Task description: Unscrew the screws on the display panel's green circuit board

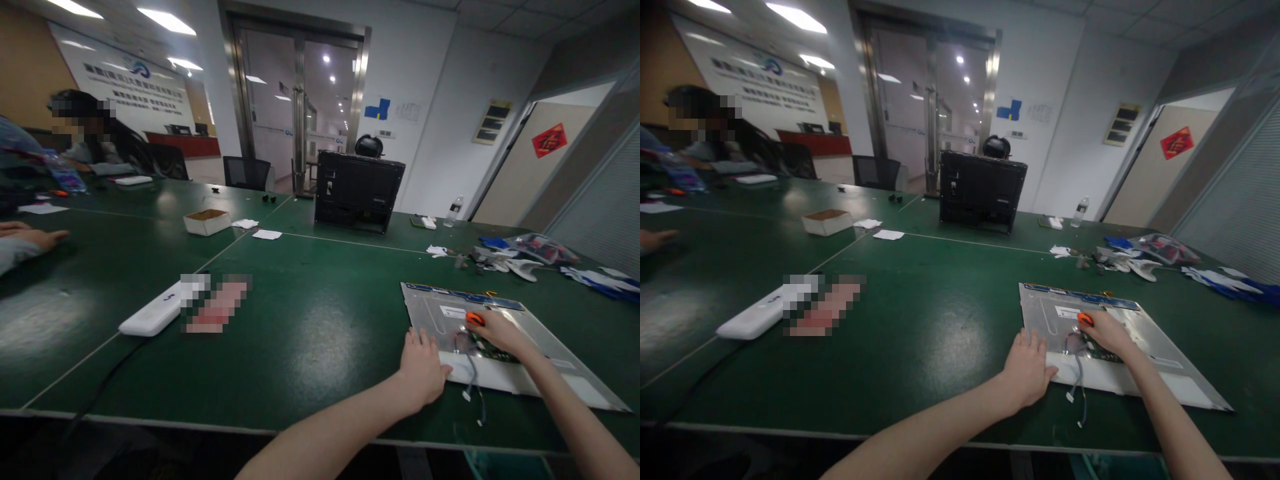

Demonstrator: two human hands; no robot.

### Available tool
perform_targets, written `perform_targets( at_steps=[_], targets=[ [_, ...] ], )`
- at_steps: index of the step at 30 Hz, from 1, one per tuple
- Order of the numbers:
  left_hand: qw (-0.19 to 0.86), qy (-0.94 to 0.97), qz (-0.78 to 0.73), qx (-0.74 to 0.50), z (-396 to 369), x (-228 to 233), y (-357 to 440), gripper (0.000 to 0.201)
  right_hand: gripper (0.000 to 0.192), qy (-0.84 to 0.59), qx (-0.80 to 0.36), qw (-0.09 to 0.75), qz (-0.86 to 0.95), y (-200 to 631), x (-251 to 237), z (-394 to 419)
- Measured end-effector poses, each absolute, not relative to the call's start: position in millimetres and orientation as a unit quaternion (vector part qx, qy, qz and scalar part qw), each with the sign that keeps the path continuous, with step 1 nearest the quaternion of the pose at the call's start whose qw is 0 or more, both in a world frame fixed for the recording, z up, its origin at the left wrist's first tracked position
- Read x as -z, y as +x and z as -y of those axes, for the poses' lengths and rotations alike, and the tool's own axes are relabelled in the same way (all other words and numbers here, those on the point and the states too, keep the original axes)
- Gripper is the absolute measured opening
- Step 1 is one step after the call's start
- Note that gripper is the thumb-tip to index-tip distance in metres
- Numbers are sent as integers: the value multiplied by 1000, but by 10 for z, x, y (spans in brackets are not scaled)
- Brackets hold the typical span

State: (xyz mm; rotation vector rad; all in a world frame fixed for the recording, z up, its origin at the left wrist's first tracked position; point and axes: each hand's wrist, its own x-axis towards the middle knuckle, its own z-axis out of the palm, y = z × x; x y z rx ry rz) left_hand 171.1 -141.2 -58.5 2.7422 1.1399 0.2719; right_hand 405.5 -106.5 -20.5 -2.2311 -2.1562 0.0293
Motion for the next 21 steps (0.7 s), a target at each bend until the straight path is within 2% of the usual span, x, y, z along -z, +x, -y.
perform_targets(
  at_steps=[6,11,13,21],
  targets=[
    [102,920,-365,-97,1353,580,1787,64,19,-717,-10,29,696,4039,230,1061],
    [134,935,-298,-140,1218,617,1719,58,30,-722,-36,44,690,4326,171,1248],
    [141,939,-277,-146,1172,641,1698,56,33,-721,-82,74,684,4499,206,1353],
    [159,941,-253,-156,1111,704,1694,57,46,-716,-100,130,678,4790,477,1586]
  ],
)
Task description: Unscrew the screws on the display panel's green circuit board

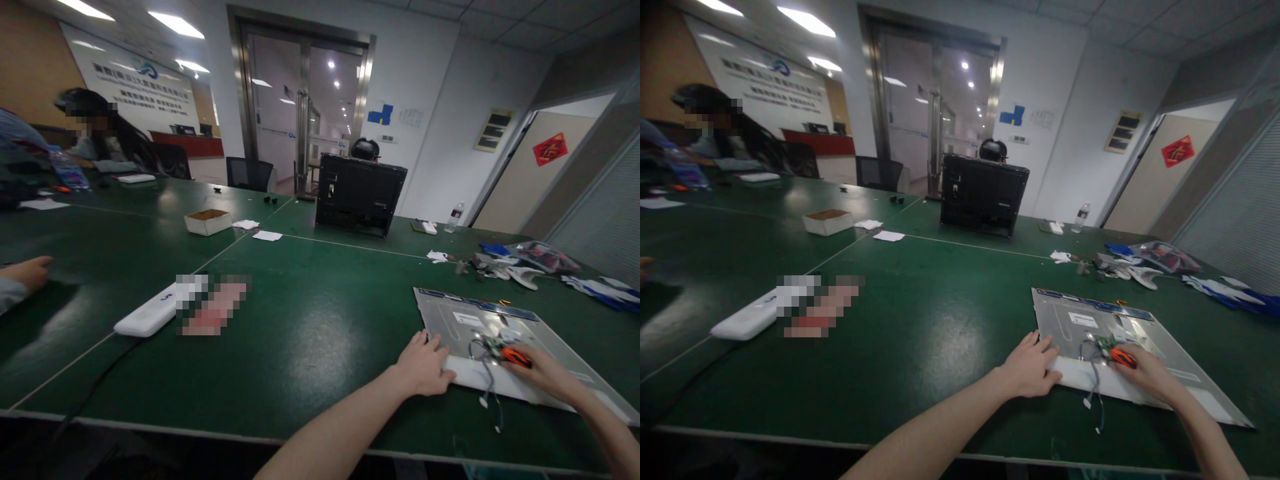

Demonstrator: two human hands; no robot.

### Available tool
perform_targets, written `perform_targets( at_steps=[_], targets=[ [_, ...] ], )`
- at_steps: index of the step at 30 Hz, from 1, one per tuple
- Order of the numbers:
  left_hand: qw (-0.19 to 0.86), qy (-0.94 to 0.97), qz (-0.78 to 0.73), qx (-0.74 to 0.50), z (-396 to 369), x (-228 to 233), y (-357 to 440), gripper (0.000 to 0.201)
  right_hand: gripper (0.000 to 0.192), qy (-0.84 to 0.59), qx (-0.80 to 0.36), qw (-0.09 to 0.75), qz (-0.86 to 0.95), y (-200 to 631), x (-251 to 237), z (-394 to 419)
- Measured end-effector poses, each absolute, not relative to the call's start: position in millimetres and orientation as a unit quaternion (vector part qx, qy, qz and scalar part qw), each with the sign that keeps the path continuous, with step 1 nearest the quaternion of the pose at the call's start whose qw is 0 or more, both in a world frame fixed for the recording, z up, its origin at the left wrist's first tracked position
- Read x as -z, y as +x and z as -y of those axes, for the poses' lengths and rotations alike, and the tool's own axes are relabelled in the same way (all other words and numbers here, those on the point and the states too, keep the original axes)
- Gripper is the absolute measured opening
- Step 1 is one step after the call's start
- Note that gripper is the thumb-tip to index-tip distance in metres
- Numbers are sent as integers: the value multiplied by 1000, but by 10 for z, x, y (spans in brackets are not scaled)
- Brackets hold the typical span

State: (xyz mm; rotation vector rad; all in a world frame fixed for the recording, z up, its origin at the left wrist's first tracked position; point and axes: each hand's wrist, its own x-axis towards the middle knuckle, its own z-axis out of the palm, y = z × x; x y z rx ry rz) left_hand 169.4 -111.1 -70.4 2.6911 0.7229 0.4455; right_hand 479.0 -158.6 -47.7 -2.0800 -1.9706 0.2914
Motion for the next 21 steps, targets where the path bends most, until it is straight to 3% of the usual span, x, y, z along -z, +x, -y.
perform_targets(
  at_steps=[11,15,21],
  targets=[
    [163,946,-226,-165,1074,619,1666,42,33,-719,-124,89,678,4505,302,1543],
    [170,947,-219,-164,1068,569,1662,26,27,-721,-83,95,681,4303,292,1485],
    [196,950,-168,-177,1034,604,1696,27,30,-745,-14,68,664,4071,372,1440]
  ],
)
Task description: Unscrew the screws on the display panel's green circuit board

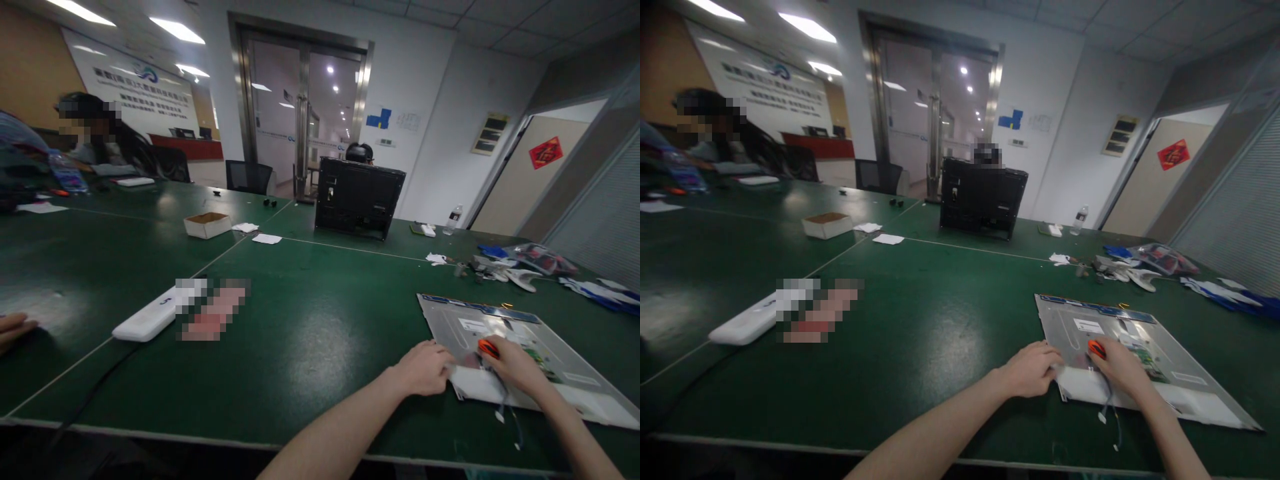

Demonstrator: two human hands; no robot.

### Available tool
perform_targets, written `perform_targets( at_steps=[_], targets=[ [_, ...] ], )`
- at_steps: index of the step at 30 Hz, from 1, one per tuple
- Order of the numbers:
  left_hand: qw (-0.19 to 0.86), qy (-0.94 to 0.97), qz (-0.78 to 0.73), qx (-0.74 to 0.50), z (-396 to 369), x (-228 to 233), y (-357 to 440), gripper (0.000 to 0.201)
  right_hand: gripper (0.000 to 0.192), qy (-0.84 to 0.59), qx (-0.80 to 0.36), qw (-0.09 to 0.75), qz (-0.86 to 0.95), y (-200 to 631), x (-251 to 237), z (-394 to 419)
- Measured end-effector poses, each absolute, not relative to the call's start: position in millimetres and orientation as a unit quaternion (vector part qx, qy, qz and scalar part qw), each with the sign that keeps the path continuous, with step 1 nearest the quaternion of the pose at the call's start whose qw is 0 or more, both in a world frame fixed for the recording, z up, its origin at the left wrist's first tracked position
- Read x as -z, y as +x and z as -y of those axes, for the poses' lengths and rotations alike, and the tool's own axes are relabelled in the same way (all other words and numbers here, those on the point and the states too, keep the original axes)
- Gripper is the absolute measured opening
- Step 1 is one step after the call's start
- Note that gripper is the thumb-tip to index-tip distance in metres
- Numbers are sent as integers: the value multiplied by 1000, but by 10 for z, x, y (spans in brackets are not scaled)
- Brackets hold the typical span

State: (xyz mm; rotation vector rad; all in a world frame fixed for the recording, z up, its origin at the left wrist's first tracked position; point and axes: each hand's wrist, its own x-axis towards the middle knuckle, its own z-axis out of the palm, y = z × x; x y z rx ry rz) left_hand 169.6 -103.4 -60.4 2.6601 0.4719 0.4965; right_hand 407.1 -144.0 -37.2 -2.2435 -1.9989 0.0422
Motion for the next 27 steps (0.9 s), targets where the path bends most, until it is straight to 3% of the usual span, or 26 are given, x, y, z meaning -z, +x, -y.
perform_targets(
  at_steps=[5,12,17,21,27],
  targets=[
    [304,909,-206,-198,979,660,1686,32,30,-747,12,71,661,3763,425,1532],
    [416,814,-281,-292,928,784,1744,45,41,-781,44,-21,623,3029,488,1658],
    [396,799,-334,-303,1041,736,1648,45,31,-809,87,-17,581,3000,589,1598],
    [309,859,-341,-224,1248,579,1414,46,32,-827,84,0,556,3256,680,1510],
    [187,922,-299,-160,1644,480,1058,26,33,-850,77,24,521,3801,648,1415]
  ],
)
